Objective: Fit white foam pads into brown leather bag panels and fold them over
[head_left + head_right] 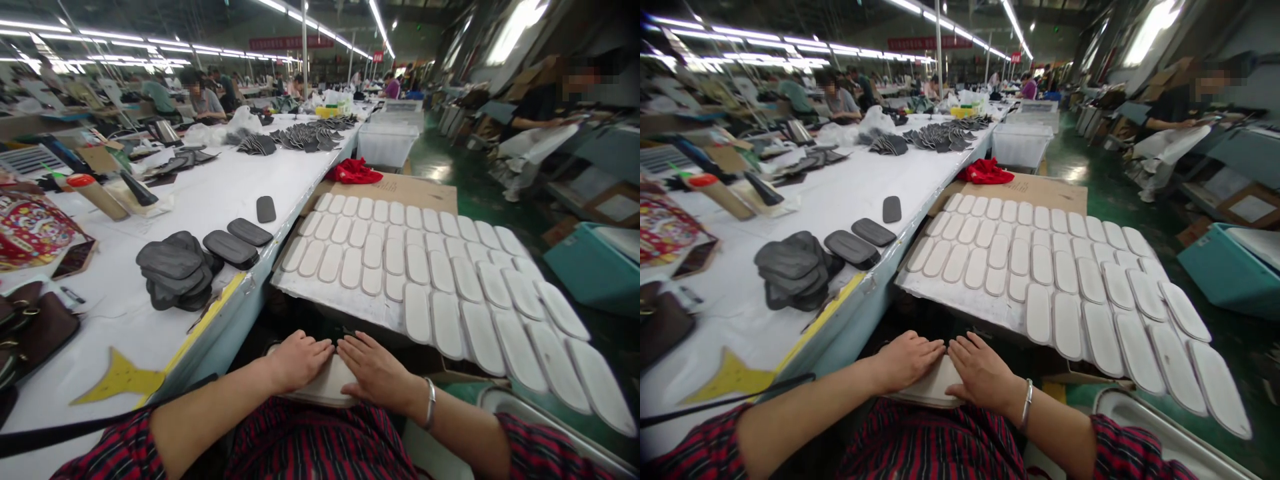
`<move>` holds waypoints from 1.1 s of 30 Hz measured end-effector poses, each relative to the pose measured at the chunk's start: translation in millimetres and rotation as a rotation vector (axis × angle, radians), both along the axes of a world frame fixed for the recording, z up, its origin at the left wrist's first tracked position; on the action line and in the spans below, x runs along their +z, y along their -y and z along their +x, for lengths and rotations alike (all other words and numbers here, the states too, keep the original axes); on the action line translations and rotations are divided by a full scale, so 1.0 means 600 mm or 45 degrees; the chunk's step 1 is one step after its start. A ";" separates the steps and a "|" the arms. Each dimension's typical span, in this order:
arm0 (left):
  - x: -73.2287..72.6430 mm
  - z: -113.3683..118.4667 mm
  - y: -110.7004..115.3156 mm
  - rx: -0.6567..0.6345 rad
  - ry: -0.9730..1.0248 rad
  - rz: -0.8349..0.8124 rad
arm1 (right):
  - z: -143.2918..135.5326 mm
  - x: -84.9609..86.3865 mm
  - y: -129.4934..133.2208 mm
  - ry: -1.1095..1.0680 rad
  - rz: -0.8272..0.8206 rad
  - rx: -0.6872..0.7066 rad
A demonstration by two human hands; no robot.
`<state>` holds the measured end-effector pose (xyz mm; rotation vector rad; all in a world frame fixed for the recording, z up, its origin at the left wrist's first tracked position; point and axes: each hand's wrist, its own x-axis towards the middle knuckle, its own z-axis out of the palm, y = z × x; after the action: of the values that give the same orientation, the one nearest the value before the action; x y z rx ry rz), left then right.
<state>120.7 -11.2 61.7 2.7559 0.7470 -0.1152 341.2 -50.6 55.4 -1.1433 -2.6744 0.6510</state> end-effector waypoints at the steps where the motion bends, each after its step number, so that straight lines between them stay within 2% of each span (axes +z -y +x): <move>1: 0.003 -0.009 -0.004 0.029 0.015 -0.070 | 0.000 0.001 -0.010 -0.052 -0.108 -0.047; 3: 0.011 -0.038 -0.019 0.140 0.071 -0.281 | 0.002 -0.004 -0.043 -0.225 -0.475 -0.237; 6: 0.015 -0.104 -0.046 0.379 0.210 -0.570 | -0.001 -0.028 -0.103 -0.506 -1.049 -0.526; 7: 0.013 -0.126 -0.052 0.455 0.254 -0.642 | -0.007 -0.038 -0.121 -0.543 -1.186 -0.545; 9: 0.003 -0.164 -0.056 0.575 0.338 -0.771 | -0.029 -0.058 -0.147 -0.497 -1.362 -0.445; 11: -0.009 -0.186 -0.053 0.650 0.415 -0.866 | -0.061 -0.069 -0.160 -0.332 -1.357 -0.276; 13: -0.018 -0.195 -0.045 0.683 0.476 -0.897 | -0.094 -0.070 -0.166 -0.155 -1.237 -0.132; 15: -0.023 -0.195 -0.039 0.681 0.511 -0.860 | -0.121 -0.067 -0.169 -0.056 -1.148 -0.019; 18: -0.025 -0.195 -0.035 0.600 0.529 -0.744 | -0.150 -0.061 -0.173 -0.067 -1.116 0.123; 22: -0.024 -0.201 -0.036 0.446 0.458 -0.562 | -0.173 -0.056 -0.174 -0.024 -0.928 0.218; 27: -0.013 -0.199 -0.037 0.346 0.337 -0.393 | -0.186 -0.042 -0.168 -0.040 -0.719 0.278; 29: -0.006 -0.194 -0.036 0.324 0.292 -0.361 | -0.179 -0.038 -0.170 -0.048 -0.777 0.273; 31: 0.001 -0.188 -0.035 0.326 0.256 -0.332 | -0.163 -0.037 -0.173 -0.050 -0.993 0.212; 33: 0.006 -0.183 -0.035 0.342 0.229 -0.309 | -0.142 -0.040 -0.176 -0.038 -1.252 0.078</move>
<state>10.6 9.5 65.4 2.3764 0.9732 0.0901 256.0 55.0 31.5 -1.1629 -2.3399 2.0932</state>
